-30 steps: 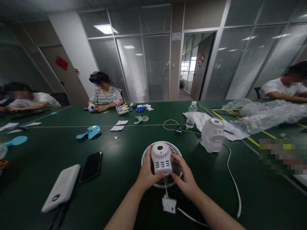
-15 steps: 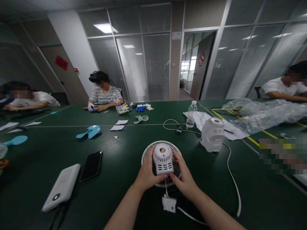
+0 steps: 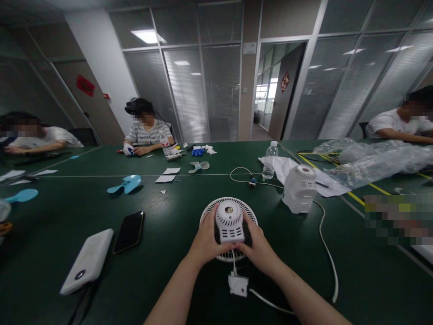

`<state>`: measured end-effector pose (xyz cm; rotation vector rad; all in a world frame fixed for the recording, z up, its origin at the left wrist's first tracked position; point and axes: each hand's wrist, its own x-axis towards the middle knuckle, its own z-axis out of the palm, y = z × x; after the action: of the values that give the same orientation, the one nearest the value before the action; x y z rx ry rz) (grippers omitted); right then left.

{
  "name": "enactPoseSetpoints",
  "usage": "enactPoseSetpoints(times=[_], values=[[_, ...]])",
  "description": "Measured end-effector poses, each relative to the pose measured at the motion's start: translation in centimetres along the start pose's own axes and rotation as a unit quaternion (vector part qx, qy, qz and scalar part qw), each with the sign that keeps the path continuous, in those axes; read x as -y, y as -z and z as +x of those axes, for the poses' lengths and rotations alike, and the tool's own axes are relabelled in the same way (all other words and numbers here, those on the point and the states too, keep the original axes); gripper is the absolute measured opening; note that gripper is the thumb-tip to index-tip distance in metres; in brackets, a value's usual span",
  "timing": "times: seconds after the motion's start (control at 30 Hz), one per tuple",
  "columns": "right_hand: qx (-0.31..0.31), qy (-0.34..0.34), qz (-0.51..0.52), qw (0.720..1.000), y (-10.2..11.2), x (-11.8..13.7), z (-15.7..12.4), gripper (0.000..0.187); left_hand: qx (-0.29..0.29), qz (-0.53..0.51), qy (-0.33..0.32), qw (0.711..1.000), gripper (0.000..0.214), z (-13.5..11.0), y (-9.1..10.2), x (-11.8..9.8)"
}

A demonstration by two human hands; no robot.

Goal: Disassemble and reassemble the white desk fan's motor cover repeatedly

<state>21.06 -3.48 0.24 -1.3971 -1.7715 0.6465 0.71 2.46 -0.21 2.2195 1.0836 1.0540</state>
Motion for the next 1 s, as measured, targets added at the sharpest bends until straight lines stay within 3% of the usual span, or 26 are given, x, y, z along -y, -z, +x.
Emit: enactPoseSetpoints(times=[0.33,0.63,1.0], values=[[0.001,-0.005,-0.010,1.000,-0.3,0.0,0.0,0.094,0.021,0.031,0.028,0.999,0.127,0.0,0.3,0.3],[0.007,0.009,-0.037,0.999,-0.3,0.1,-0.2,0.089,0.027,-0.022,0.036,0.999,0.133,0.1,0.5,1.2],[0.013,-0.002,-0.040,0.999,-0.2,0.1,-0.3,0.086,0.032,0.011,0.008,0.999,0.123,0.5,0.1,1.2]])
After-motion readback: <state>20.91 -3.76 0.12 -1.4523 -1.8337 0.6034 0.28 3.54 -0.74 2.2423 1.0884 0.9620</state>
